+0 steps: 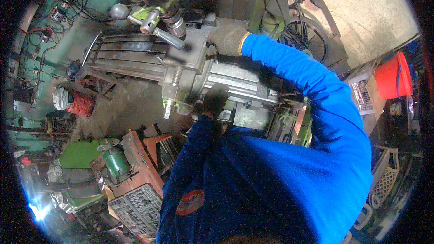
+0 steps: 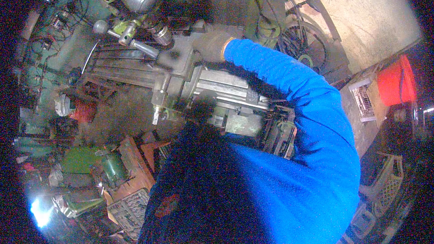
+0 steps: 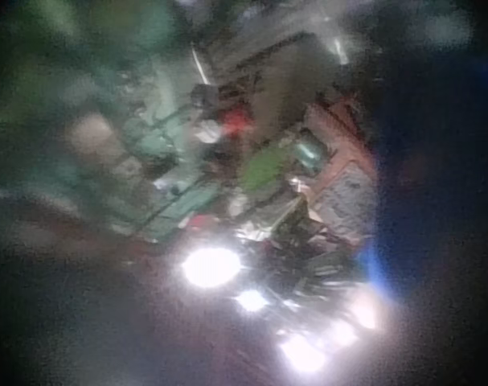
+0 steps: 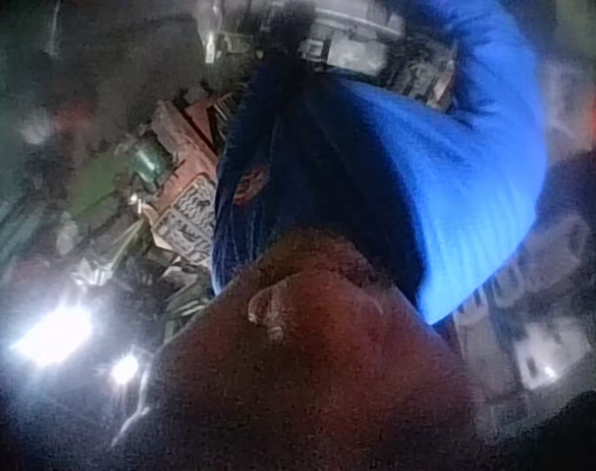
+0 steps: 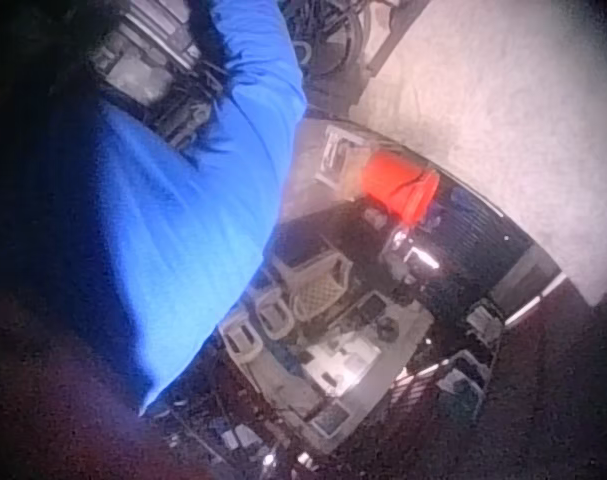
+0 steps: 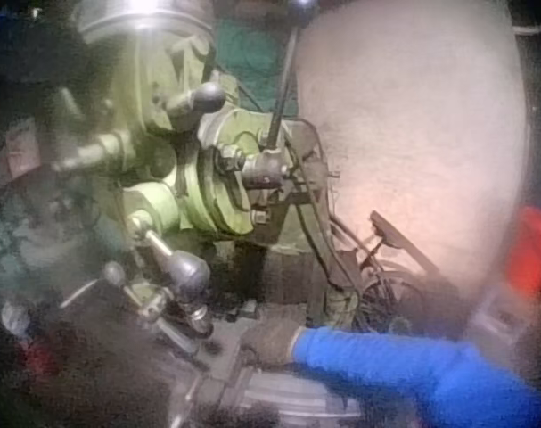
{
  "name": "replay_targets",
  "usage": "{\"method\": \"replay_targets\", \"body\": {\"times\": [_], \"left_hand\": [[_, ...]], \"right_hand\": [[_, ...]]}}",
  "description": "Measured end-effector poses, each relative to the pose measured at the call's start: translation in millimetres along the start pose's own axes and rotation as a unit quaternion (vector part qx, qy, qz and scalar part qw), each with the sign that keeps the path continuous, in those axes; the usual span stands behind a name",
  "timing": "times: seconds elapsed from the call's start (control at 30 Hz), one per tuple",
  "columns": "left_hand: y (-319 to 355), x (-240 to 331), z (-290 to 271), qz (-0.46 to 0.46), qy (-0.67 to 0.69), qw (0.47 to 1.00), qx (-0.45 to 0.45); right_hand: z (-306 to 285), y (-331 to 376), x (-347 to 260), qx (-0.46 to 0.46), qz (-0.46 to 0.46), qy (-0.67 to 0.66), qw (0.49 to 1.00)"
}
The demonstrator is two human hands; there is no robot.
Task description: The person operates a milling machine in a workshop. They adjust the machine's controls and use a tool to work on a metal part secured in the machine's vise.
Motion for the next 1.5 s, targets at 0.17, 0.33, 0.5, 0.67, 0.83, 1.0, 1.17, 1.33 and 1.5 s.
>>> {"method": "replay_targets", "body": {"times": [0.17,0.33,0.5,0.67,0.83,1.0,1.17,1.33,1.5], "left_hand": [[-5,16,-23,0.010,0.051,0.999,0.007],[-12,32,-30,0.020,0.011,1.000,-0.007],[-5,16,-15,0.031,-0.001,0.999,-0.011],[-9,15,-3,0.052,-0.034,0.998,0.005],[-11,-1,15,0.009,-0.020,0.999,-0.026],[-12,10,6,0.016,-0.072,0.997,-0.021],[-10,26,-17,0.060,-0.051,0.997,0.009],[-8,33,-19,0.087,-0.076,0.993,0.031],[-4,13,-8,0.090,-0.041,0.995,0.014]], "right_hand": [[-20,18,-15,0.022,-0.052,-0.010,0.998],[20,-6,12,0.008,-0.033,-0.005,0.999],[-23,19,-18,0.018,-0.013,0.017,1.000],[8,2,0,0.004,-0.061,0.033,0.998],[-4,6,-6,0.027,-0.009,0.010,1.000],[-19,17,-23,0.026,-0.050,0.006,0.998],[8,-3,-13,-0.003,-0.087,0.013,0.996],[3,6,-9,0.062,-0.068,0.055,0.994],[-12,9,-14,0.004,0.002,0.072,0.997]]}}
Point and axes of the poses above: each hand's wrist, its own y-axis away from the middle knuckle, its own z-axis out of the palm, x = y × z, the point moved 10 cm from there along -y, towards the middle knuckle, and after that the axes turned 7 degrees about -x, right-handed, at the moved point
